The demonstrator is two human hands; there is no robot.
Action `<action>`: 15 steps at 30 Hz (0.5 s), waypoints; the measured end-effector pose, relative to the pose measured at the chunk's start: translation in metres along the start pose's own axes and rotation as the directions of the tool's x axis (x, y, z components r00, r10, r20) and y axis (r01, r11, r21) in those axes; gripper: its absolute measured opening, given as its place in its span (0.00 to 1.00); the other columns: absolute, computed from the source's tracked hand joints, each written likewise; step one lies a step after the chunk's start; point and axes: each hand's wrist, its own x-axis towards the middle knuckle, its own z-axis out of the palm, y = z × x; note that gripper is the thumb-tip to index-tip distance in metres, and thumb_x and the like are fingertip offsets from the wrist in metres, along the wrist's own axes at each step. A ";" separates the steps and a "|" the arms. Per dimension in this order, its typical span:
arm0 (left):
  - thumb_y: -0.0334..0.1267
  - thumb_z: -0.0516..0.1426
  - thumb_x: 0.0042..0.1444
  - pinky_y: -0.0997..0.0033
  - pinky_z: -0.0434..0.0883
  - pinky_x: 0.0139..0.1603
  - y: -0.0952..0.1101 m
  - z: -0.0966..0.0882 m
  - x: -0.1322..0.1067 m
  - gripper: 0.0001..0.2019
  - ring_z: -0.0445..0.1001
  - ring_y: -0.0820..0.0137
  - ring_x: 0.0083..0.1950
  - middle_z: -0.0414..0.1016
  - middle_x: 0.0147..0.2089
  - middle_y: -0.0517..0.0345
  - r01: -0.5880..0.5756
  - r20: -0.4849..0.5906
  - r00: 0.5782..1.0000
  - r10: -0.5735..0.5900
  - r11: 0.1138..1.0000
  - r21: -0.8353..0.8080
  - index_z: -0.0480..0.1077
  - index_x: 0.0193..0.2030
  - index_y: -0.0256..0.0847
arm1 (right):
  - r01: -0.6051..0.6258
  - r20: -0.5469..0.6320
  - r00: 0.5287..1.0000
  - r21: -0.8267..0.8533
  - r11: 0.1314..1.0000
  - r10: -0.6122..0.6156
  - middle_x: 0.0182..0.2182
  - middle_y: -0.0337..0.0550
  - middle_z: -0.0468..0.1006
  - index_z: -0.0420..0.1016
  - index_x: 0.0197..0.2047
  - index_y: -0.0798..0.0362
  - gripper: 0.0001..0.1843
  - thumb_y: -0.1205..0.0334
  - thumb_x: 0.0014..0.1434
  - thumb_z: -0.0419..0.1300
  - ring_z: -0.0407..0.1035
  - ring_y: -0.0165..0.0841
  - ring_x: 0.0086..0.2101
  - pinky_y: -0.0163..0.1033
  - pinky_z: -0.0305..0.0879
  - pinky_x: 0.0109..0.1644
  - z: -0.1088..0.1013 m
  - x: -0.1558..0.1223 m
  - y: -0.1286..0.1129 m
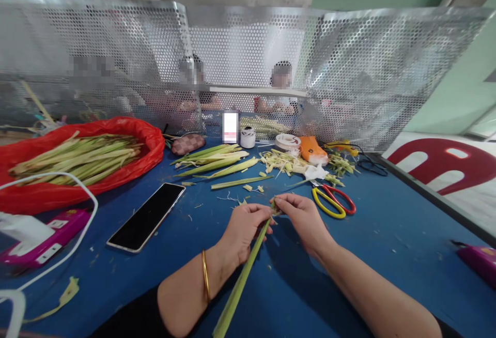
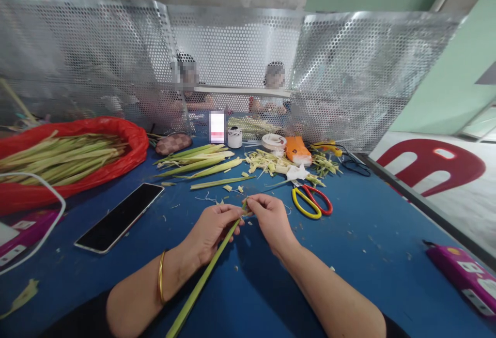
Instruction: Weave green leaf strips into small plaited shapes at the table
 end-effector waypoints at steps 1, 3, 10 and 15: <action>0.38 0.62 0.46 0.81 0.59 0.17 -0.001 0.000 0.000 0.08 0.67 0.78 0.19 0.73 0.24 0.57 0.004 -0.001 1.000 -0.004 1.000 -0.006 0.72 0.30 0.35 | -0.008 0.000 1.000 0.001 1.000 0.008 0.23 0.41 0.75 0.77 0.24 0.56 0.13 0.53 0.45 0.65 0.66 0.32 0.27 0.37 0.61 0.35 0.000 0.000 0.000; 0.38 0.63 0.45 0.81 0.59 0.17 -0.001 0.000 0.000 0.08 0.67 0.78 0.19 0.73 0.24 0.58 0.007 -0.013 1.000 -0.007 1.000 -0.013 0.72 0.30 0.35 | -0.017 -0.009 1.000 0.004 1.000 0.017 0.22 0.41 0.76 0.78 0.24 0.56 0.13 0.53 0.45 0.65 0.66 0.32 0.26 0.37 0.62 0.34 0.001 0.001 0.001; 0.40 0.65 0.43 0.81 0.58 0.17 -0.003 0.000 0.002 0.10 0.68 0.78 0.19 0.73 0.23 0.58 -0.015 -0.052 0.999 0.015 1.000 -0.014 0.74 0.29 0.36 | -0.020 -0.052 0.998 -0.046 0.999 0.017 0.22 0.42 0.76 0.78 0.24 0.56 0.11 0.56 0.45 0.64 0.66 0.33 0.27 0.38 0.64 0.35 -0.001 0.001 0.000; 0.39 0.65 0.42 0.80 0.58 0.16 -0.002 0.002 0.000 0.09 0.67 0.78 0.19 0.73 0.23 0.58 -0.026 -0.066 0.997 0.025 0.999 -0.019 0.73 0.28 0.36 | -0.008 -0.068 0.998 -0.040 0.999 0.006 0.22 0.42 0.76 0.79 0.23 0.55 0.10 0.56 0.46 0.63 0.67 0.33 0.27 0.38 0.64 0.34 0.000 -0.001 -0.002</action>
